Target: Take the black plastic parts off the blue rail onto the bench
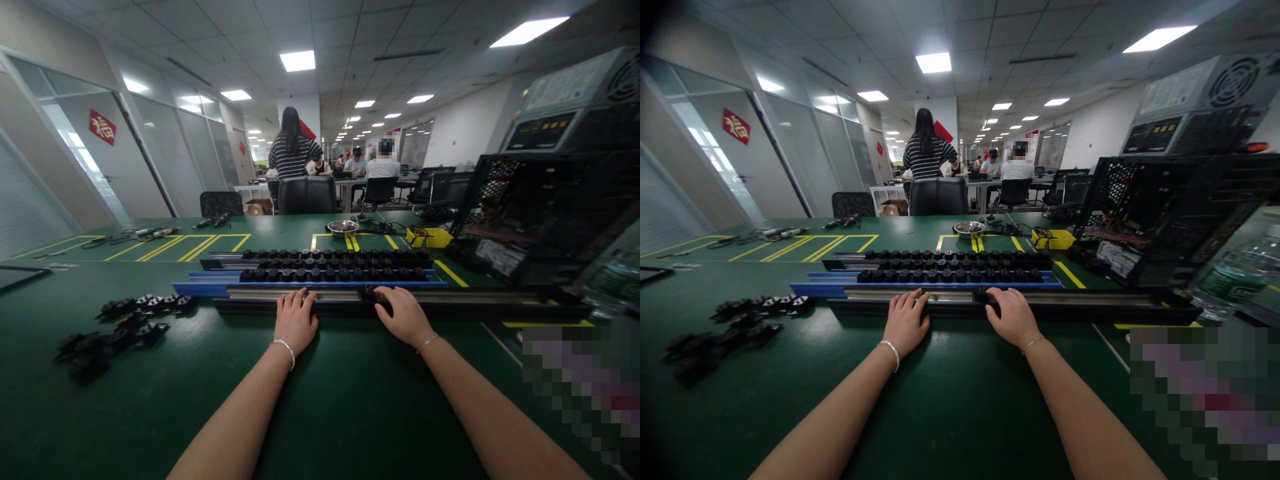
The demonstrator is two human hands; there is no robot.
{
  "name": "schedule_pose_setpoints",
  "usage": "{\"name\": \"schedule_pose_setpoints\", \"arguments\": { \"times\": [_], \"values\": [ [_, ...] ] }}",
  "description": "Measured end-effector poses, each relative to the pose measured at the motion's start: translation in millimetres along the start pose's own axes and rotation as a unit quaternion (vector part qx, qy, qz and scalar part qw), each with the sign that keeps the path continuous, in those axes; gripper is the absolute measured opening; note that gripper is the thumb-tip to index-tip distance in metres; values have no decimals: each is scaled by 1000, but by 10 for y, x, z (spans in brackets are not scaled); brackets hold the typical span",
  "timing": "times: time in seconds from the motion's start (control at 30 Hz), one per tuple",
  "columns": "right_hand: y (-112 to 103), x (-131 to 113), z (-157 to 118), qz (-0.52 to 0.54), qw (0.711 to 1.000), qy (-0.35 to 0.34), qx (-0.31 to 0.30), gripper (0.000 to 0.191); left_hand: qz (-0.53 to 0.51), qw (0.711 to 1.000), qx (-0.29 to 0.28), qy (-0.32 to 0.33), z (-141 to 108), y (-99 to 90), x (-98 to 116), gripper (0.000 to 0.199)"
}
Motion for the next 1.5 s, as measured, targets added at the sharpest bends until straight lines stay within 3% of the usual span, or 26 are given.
{"name": "schedule_pose_setpoints", "arguments": {
  "times": [1.5],
  "values": [
    [30, -275, 42, 6, 996, -44, -74, 46, 1, 1000, -2, -3, 0, 31, -20, 48]
  ]
}}
Point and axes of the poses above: each hand's wrist, its own z-axis towards the middle knuckle, its own y-axis out of the palm, x = y × z, the point moved 4 cm from there along z, towards the middle knuckle, and after that the axes turned 8 degrees about -z, right-handed, at the moved point
